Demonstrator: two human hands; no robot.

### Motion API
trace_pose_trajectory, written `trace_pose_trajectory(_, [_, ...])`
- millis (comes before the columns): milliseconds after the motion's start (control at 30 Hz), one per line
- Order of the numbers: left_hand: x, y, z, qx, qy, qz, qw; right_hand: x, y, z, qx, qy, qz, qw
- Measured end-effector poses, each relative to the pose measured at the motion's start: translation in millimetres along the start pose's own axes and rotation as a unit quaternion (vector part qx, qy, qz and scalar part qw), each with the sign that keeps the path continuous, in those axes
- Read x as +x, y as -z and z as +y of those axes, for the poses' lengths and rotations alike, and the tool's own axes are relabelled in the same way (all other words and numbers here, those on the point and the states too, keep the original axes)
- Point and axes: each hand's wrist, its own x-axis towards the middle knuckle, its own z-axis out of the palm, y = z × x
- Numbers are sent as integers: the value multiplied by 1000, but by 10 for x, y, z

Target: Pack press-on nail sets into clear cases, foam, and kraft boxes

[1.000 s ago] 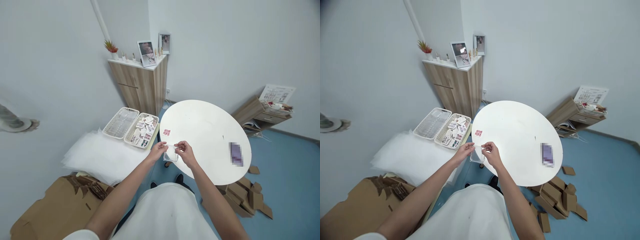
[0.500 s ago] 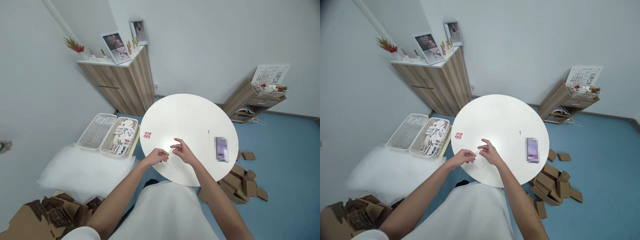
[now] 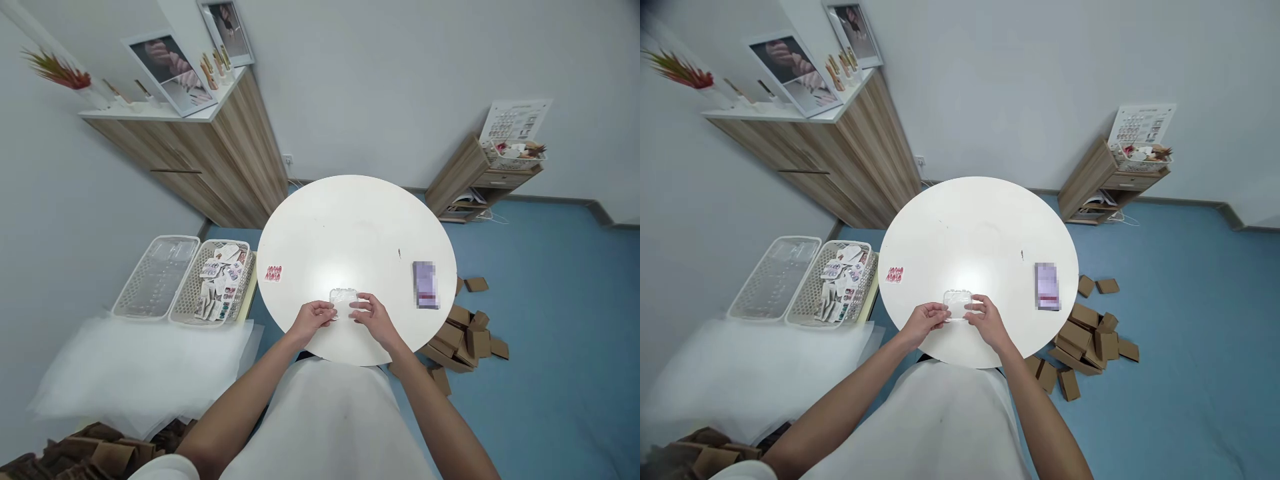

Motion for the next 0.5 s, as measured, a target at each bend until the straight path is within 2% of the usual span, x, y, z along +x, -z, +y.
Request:
trace_pose_trajectory(200, [17,125,-65,63,-91,6,994,-92,-184,51,12,21,76,997])
trace_pose_trajectory(267, [-1,198,-44,113,-136,-16,984,-124,-200,62,13,28,88,996])
trace_pose_trajectory(400, [-26,291,56,266,-228,-89,932,-220,-229,101,20,37,96,995])
trace_pose_trajectory(500, [-20,277,133,317,-276,-116,900,-293,-274,133,27,45,98,994])
